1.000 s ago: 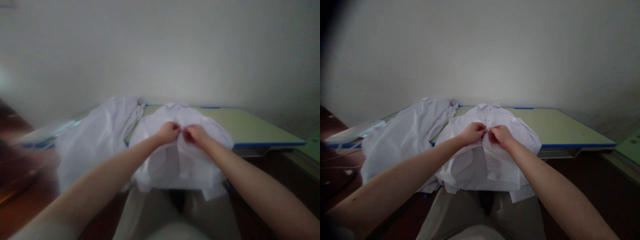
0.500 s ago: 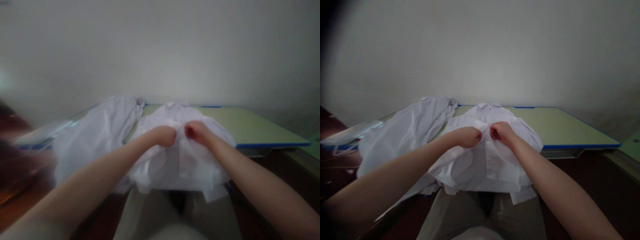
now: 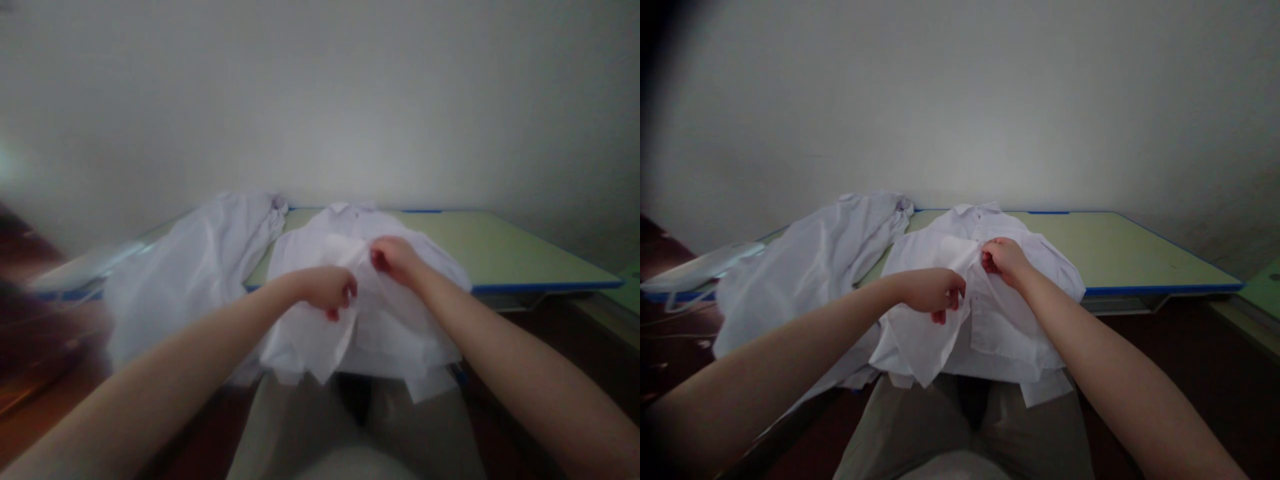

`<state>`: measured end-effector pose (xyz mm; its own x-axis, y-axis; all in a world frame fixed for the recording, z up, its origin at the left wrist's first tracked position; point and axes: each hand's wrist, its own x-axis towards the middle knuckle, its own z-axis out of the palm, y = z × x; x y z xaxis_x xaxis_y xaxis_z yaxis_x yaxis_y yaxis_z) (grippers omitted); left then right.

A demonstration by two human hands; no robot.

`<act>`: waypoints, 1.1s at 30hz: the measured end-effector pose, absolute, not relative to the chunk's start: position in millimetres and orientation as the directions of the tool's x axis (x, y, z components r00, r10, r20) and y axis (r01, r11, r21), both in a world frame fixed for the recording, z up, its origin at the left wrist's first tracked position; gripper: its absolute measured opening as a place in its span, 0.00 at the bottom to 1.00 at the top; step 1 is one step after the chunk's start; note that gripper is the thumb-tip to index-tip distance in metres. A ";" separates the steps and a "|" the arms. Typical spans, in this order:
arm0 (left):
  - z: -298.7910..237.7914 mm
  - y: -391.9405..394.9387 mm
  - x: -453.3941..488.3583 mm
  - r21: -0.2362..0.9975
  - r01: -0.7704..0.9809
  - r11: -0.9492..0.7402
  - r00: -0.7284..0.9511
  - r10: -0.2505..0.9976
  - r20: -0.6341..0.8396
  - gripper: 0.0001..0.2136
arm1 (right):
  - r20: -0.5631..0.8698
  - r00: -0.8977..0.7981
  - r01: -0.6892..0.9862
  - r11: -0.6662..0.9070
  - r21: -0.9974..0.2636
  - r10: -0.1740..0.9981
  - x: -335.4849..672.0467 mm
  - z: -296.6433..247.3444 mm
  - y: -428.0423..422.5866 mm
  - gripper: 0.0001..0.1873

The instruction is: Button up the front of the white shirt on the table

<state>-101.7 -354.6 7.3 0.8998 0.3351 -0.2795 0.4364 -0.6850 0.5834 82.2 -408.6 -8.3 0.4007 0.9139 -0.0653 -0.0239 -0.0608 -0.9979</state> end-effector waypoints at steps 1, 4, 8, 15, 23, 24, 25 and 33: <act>1.4 -354.9 -102.3 0.631 0.448 -0.634 0.893 0.350 -0.282 0.04 | -0.065 0.402 -0.021 -0.061 -0.998 0.914 82.0 -8.8 -408.7 0.05; -14.8 -357.3 -102.4 0.696 0.437 -0.570 0.889 0.389 -0.240 0.03 | -0.050 0.397 -0.010 -0.050 -0.999 0.916 80.5 -10.1 -409.4 0.05; -29.1 -364.9 -100.6 0.691 0.423 -0.586 0.871 0.472 -0.133 0.10 | -0.009 0.400 0.013 -0.016 -1.000 0.917 77.8 -10.0 -409.3 0.05; -47.2 -376.2 -100.4 0.572 0.443 -0.690 0.762 0.626 0.164 0.07 | 0.027 0.440 0.042 0.010 -0.999 0.898 80.3 -5.6 -409.0 0.05; -21.6 -359.1 -96.4 0.567 0.499 -0.656 0.623 0.726 0.292 0.06 | 0.094 0.482 0.127 0.037 -0.991 0.871 96.2 10.8 -393.4 0.05; -14.9 -356.1 -94.2 0.559 0.499 -0.662 0.613 0.726 0.312 0.07 | 0.109 0.487 0.133 0.050 -0.990 0.867 97.4 15.6 -389.4 0.05; -8.7 -353.2 -91.6 0.547 0.498 -0.673 0.611 0.720 0.330 0.08 | 0.124 0.488 0.143 0.062 -0.988 0.864 98.3 20.7 -385.2 0.05; -7.4 -334.7 -67.4 0.380 0.501 -0.778 0.703 0.622 0.345 0.12 | 0.175 0.508 0.438 -0.077 -0.896 0.844 100.5 26.0 -356.4 0.02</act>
<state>-67.4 -334.7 -7.4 0.7034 0.6215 0.3447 0.5012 -0.7777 0.3795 100.5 -356.4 26.0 0.5077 0.8436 0.1751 0.4376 -0.0774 -0.8958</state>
